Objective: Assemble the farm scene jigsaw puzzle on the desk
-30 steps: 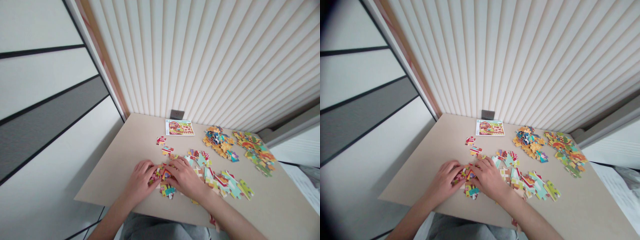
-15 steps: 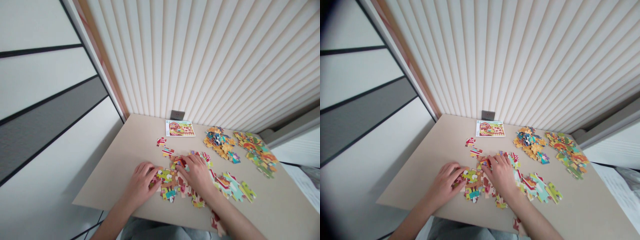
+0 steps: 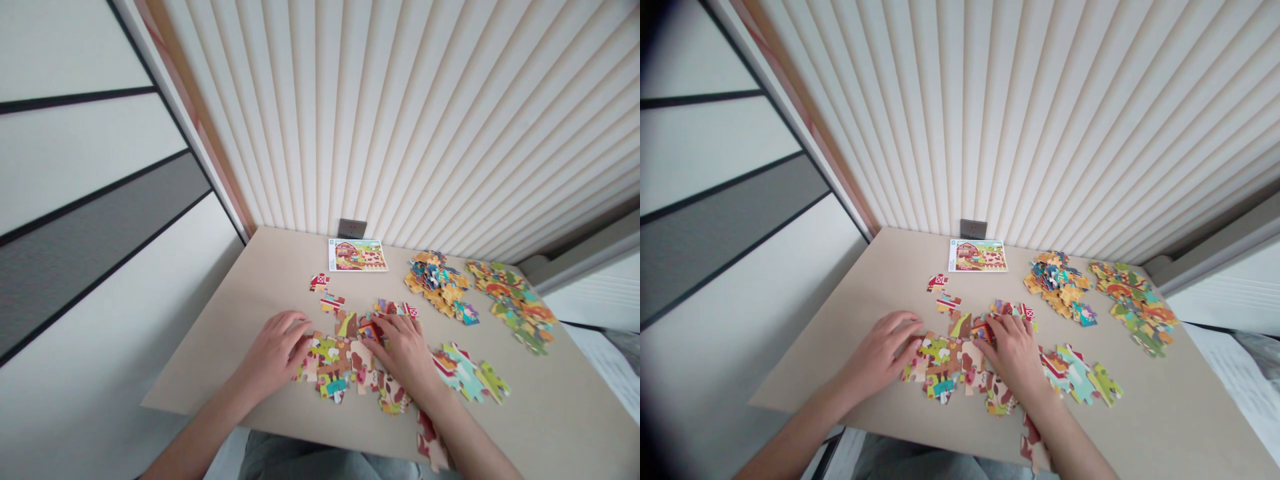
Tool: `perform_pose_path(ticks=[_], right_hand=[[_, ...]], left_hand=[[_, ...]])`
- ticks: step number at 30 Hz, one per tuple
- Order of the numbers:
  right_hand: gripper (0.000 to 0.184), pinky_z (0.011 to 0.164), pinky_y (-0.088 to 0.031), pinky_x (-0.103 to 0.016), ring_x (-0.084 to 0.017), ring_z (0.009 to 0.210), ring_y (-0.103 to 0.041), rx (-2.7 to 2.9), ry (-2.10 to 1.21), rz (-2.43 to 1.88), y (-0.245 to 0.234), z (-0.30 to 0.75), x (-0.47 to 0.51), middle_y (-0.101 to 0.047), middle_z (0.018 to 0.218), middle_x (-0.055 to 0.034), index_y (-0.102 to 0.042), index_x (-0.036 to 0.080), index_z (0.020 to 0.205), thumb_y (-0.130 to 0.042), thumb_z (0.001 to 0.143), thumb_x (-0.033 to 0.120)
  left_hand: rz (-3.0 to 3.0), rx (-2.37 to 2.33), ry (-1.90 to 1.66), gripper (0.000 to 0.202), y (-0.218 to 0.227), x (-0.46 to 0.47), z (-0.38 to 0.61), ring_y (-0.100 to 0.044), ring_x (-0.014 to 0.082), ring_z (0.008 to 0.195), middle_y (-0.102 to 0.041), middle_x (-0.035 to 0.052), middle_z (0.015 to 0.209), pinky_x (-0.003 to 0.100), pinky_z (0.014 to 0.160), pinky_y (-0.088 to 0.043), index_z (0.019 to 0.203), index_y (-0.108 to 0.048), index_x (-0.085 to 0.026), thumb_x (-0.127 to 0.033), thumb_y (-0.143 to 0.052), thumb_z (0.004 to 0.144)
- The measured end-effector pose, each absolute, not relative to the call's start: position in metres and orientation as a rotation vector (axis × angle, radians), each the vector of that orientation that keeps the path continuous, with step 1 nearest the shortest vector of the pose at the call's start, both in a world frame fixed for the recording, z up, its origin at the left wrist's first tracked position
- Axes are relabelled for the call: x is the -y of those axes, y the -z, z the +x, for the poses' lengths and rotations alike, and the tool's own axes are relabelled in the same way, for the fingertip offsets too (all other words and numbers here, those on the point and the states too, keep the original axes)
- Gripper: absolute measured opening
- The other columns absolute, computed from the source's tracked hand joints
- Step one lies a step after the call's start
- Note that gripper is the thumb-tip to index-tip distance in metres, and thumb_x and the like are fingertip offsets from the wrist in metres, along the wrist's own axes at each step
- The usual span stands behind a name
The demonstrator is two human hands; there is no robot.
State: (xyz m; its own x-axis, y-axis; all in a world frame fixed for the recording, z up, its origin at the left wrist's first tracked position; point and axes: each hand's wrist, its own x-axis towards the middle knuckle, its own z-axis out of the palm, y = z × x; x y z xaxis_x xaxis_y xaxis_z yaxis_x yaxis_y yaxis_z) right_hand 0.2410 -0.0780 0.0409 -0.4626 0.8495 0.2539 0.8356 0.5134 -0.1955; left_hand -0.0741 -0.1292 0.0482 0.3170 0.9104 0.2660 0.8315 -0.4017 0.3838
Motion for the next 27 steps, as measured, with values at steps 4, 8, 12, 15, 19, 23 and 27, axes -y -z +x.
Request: perform_pose_path(ticks=[4,8,12,15,19,23,27], right_hand=[[0.046,0.098,-0.044,-0.048,-0.031,0.113,-0.061,2.441,-0.089,-1.409,-0.042,0.240,0.080,-0.069,0.119,-0.0120,-0.067,0.026,0.132,-0.064,0.097,0.056],[0.045,0.098,-0.045,-0.048,-0.031,0.115,-0.061,2.418,-0.177,-1.393,-0.042,0.244,0.082,-0.069,0.123,-0.0112,-0.067,0.026,0.133,-0.066,0.096,0.053],[0.032,0.097,-0.048,-0.046,-0.028,0.114,-0.063,2.270,-0.287,-1.392,-0.039,0.260,0.078,-0.070,0.121,-0.0093,-0.068,0.027,0.129,-0.059,0.102,0.043],[0.026,0.095,-0.051,-0.045,-0.027,0.109,-0.065,2.067,-0.321,-1.443,-0.036,0.274,0.071,-0.073,0.114,-0.0091,-0.072,0.026,0.117,-0.052,0.105,0.037],[0.026,0.092,-0.054,-0.045,-0.028,0.106,-0.067,1.921,-0.330,-1.500,-0.036,0.284,0.067,-0.074,0.110,-0.0104,-0.073,0.023,0.108,-0.051,0.104,0.037],[0.027,0.095,-0.053,-0.046,-0.028,0.107,-0.067,1.978,-0.386,-1.489,-0.038,0.279,0.069,-0.074,0.111,-0.0099,-0.074,0.025,0.109,-0.049,0.105,0.035],[0.028,0.094,-0.054,-0.047,-0.029,0.107,-0.067,2.001,-0.400,-1.461,-0.039,0.273,0.072,-0.074,0.111,-0.0106,-0.074,0.025,0.109,-0.049,0.105,0.034]], left_hand=[[2.519,-1.577,-0.623,0.023,-0.060,0.087,-0.076,-0.061,0.0254,0.114,-0.065,0.0077,0.121,0.047,0.104,-0.049,0.118,-0.069,-0.024,-0.026,-0.055,0.100],[2.618,-1.463,-0.588,0.025,-0.056,0.044,-0.066,-0.061,0.0257,0.116,-0.065,0.0079,0.120,0.047,0.105,-0.049,0.120,-0.069,-0.025,-0.024,-0.059,0.098],[2.615,-1.469,-0.649,0.029,-0.044,0.030,-0.063,-0.059,0.0266,0.120,-0.063,0.0098,0.125,0.047,0.107,-0.048,0.127,-0.067,-0.024,-0.024,-0.057,0.099],[2.591,-1.462,-0.689,0.037,-0.036,0.037,-0.070,-0.058,0.0267,0.123,-0.062,0.0095,0.130,0.048,0.108,-0.048,0.136,-0.062,-0.026,-0.025,-0.055,0.100],[2.588,-1.446,-0.642,0.038,-0.031,0.047,-0.077,-0.058,0.0274,0.125,-0.062,0.0091,0.133,0.049,0.108,-0.048,0.136,-0.063,-0.028,-0.021,-0.054,0.100],[2.610,-1.432,-0.621,0.031,-0.029,0.047,-0.074,-0.057,0.0281,0.126,-0.061,0.0079,0.135,0.050,0.108,-0.049,0.124,-0.070,-0.028,-0.018,-0.055,0.099],[2.625,-1.391,-0.628,0.029,-0.027,0.047,-0.072,-0.058,0.0272,0.125,-0.062,0.0078,0.133,0.050,0.109,-0.049,0.122,-0.071,-0.027,-0.017,-0.054,0.100]])
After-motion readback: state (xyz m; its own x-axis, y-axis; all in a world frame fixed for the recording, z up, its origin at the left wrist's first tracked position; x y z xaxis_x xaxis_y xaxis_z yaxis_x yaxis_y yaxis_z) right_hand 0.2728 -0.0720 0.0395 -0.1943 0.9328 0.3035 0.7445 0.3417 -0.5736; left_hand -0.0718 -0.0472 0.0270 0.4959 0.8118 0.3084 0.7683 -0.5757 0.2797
